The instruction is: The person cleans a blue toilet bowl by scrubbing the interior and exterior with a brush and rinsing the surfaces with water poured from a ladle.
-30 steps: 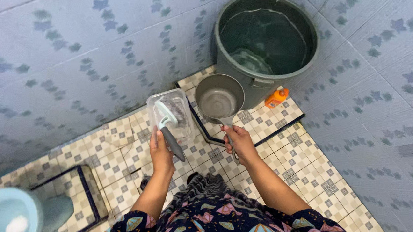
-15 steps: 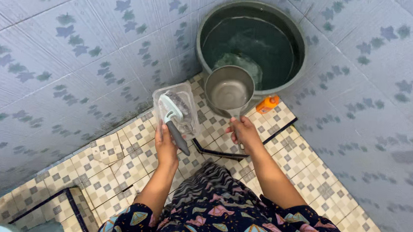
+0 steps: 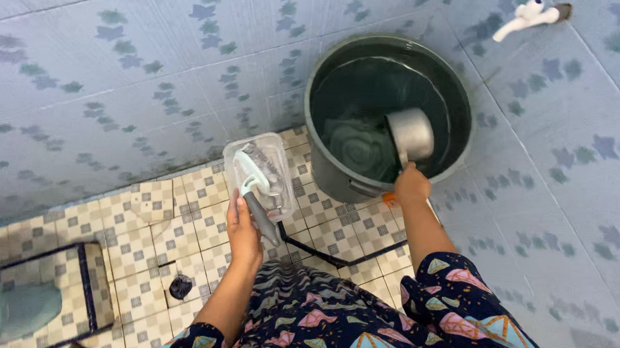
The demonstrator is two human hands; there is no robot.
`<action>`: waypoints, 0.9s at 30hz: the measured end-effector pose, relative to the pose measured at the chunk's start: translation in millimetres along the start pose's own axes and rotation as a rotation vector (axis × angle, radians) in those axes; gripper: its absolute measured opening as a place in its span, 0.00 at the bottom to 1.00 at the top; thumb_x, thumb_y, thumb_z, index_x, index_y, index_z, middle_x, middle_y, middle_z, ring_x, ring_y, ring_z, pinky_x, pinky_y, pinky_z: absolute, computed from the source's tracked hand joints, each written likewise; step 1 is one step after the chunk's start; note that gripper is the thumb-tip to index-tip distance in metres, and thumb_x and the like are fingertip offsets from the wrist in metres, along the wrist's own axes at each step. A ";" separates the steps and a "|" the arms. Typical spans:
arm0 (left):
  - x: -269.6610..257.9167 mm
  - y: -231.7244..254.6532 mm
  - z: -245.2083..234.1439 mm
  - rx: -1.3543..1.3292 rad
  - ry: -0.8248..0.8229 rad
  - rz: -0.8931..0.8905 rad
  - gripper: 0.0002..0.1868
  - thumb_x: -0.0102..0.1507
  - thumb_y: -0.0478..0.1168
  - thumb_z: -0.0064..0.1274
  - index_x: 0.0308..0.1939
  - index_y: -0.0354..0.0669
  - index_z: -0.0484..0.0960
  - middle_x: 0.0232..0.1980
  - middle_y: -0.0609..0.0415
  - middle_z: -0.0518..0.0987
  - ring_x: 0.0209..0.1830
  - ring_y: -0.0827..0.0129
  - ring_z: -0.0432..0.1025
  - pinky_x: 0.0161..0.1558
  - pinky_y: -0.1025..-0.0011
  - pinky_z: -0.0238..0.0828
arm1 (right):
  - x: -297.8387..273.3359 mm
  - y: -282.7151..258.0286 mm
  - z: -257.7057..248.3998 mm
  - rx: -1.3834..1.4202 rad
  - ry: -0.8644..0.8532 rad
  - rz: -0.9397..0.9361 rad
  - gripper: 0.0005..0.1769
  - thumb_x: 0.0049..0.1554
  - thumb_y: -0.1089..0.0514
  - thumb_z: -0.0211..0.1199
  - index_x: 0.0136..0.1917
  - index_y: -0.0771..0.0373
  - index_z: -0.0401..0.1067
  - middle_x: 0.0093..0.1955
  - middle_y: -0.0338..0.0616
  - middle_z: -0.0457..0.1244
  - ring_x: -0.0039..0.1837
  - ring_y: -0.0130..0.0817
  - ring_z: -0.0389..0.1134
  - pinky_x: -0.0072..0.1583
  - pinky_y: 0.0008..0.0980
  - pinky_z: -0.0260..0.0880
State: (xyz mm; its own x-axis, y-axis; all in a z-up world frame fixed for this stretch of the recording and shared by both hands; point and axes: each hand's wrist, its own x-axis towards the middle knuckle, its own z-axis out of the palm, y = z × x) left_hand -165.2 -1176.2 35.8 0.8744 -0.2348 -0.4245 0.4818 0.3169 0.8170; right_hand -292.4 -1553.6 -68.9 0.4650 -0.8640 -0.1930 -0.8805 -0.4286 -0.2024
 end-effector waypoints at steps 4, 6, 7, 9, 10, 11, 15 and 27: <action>-7.3 -6.8 5.4 -0.061 0.021 0.055 0.31 0.65 0.52 0.39 0.69 0.44 0.56 0.51 0.51 0.71 0.38 0.69 0.70 0.39 0.67 0.73 | 40.7 4.0 49.6 -0.090 -0.133 -0.045 0.16 0.58 0.50 0.50 0.51 0.64 0.67 0.49 0.58 0.63 0.52 0.52 0.65 0.51 0.46 0.65; -11.7 -6.9 6.5 -0.041 0.058 0.043 0.31 0.64 0.53 0.38 0.68 0.46 0.54 0.53 0.53 0.71 0.39 0.67 0.72 0.39 0.67 0.73 | 60.2 -4.2 71.1 -0.001 -0.212 -0.021 0.17 0.58 0.47 0.50 0.48 0.64 0.66 0.44 0.54 0.61 0.46 0.47 0.62 0.46 0.43 0.61; -13.6 -7.0 6.5 -0.054 0.066 0.047 0.31 0.64 0.53 0.38 0.68 0.46 0.54 0.52 0.53 0.71 0.39 0.67 0.72 0.39 0.67 0.73 | 68.0 -8.4 80.3 0.066 -0.253 -0.001 0.18 0.59 0.46 0.50 0.46 0.64 0.65 0.41 0.52 0.60 0.43 0.44 0.60 0.43 0.41 0.60; -17.1 -8.2 5.1 -0.083 0.080 0.054 0.31 0.64 0.52 0.39 0.69 0.45 0.55 0.51 0.52 0.71 0.39 0.67 0.71 0.40 0.65 0.74 | 81.3 -12.9 90.8 0.420 -0.385 0.106 0.21 0.59 0.42 0.50 0.43 0.64 0.64 0.36 0.48 0.57 0.37 0.40 0.57 0.38 0.37 0.56; -18.5 -9.3 3.8 -0.083 0.094 0.051 0.32 0.64 0.52 0.39 0.69 0.45 0.55 0.51 0.51 0.70 0.38 0.67 0.71 0.40 0.65 0.74 | 84.9 -14.4 92.2 0.619 -0.449 0.185 0.22 0.59 0.41 0.50 0.41 0.64 0.63 0.33 0.46 0.56 0.34 0.37 0.55 0.36 0.36 0.54; -19.5 -10.2 2.2 -0.084 0.109 0.051 0.32 0.64 0.53 0.39 0.69 0.45 0.55 0.50 0.50 0.70 0.38 0.66 0.71 0.40 0.64 0.74 | 86.0 -15.3 90.0 0.824 -0.520 0.252 0.24 0.59 0.39 0.50 0.39 0.63 0.63 0.30 0.44 0.54 0.31 0.35 0.53 0.33 0.34 0.53; -23.8 -10.0 -10.7 -0.087 0.156 0.058 0.32 0.64 0.53 0.39 0.69 0.46 0.54 0.51 0.50 0.70 0.37 0.66 0.71 0.41 0.63 0.75 | 46.0 -25.8 57.5 1.326 -0.610 0.433 0.28 0.59 0.34 0.49 0.35 0.61 0.60 0.24 0.36 0.50 0.24 0.25 0.48 0.27 0.26 0.47; -46.0 -3.6 -71.4 -0.230 0.299 0.198 0.32 0.63 0.53 0.40 0.68 0.46 0.56 0.56 0.51 0.70 0.40 0.66 0.72 0.41 0.64 0.76 | -106.3 -140.2 -61.7 1.196 -0.813 -0.043 0.22 0.58 0.39 0.49 0.36 0.59 0.59 0.24 0.34 0.48 0.23 0.23 0.46 0.26 0.25 0.45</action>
State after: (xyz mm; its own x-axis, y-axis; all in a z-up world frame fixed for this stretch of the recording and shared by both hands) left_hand -203.0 -1101.0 24.5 0.9131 0.1176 -0.3904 0.2733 0.5339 0.8001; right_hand -224.1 -1418.0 39.3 0.7698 -0.2958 -0.5656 -0.4511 0.3748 -0.8100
